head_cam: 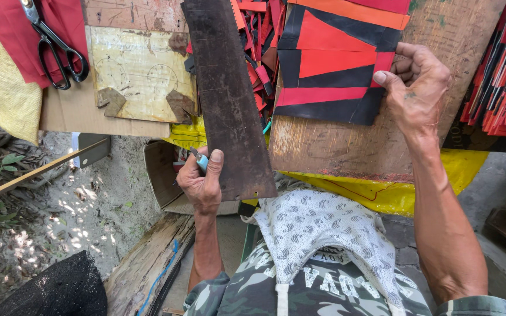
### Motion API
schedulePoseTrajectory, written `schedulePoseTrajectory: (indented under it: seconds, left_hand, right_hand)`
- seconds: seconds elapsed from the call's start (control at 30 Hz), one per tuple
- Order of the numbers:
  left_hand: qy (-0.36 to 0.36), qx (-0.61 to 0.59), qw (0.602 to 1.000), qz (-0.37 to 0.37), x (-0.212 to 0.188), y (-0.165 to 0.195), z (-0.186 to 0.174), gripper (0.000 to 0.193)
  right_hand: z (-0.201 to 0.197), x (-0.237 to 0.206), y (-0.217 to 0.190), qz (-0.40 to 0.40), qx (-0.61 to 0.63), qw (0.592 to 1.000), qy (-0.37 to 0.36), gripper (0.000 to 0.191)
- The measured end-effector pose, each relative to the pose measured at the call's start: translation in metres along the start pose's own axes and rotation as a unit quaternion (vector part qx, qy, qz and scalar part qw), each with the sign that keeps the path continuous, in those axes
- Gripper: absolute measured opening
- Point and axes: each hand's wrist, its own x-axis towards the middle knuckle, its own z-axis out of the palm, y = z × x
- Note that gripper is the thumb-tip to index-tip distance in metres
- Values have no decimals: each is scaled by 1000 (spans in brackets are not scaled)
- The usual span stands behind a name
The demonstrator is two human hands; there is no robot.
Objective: The person cuts red and black rubber sheets into strips at an outdoor workbench. They hold a long rusty saw blade as a straight edge with one hand, slice the rubber against it with a small utility knife, and place the cut strips onto a growing stack of finished pieces while scraps accumulate in a pile.
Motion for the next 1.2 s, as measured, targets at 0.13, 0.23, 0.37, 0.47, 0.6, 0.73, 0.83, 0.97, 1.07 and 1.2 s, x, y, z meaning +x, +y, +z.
schedulePoseTrajectory:
  seconds: [0.13,0.23,0.37,0.47,0.6,0.73,0.83,0.97,1.07,1.2]
  left_hand:
    - [-9,-14,1000,-4,0,1,2,22]
    - [-15,0,1000,6,0,2,4,20]
    - [-43,-16,999,12,-1,4,9,21]
    - [-46,-15,999,16,-1,5,13,21]
    - [-63,-14,998,10,0,9,23,20]
    - [-104,-70,989,-78,-15,14,55,27]
    - [-129,-102,983,-84,-27,12,78,25]
    - [-118,-94,982,-113,-36,6,87,32]
    - [-108,-83,982,-130,-39,2,85,30]
    - [-104,-60,983,-141,-41,2,82,33]
  right_hand:
    - [-1,1,1,-6,-33,999,7,35]
    - [-1,1,2,3,-58,998,6,36]
    - [-3,0,5,9,-65,998,7,40]
    - [-4,0,7,6,-65,998,6,39]
    - [-3,2,4,11,-74,997,8,40]
    - [-3,1,-12,-2,-65,998,-4,40]
    - [-8,-2,-27,99,-63,993,-1,50]
    - [-3,-2,-39,-111,-226,967,45,48]
    - [19,11,-44,-165,-239,956,43,44]
    - [56,41,-50,-303,-274,913,-13,60]
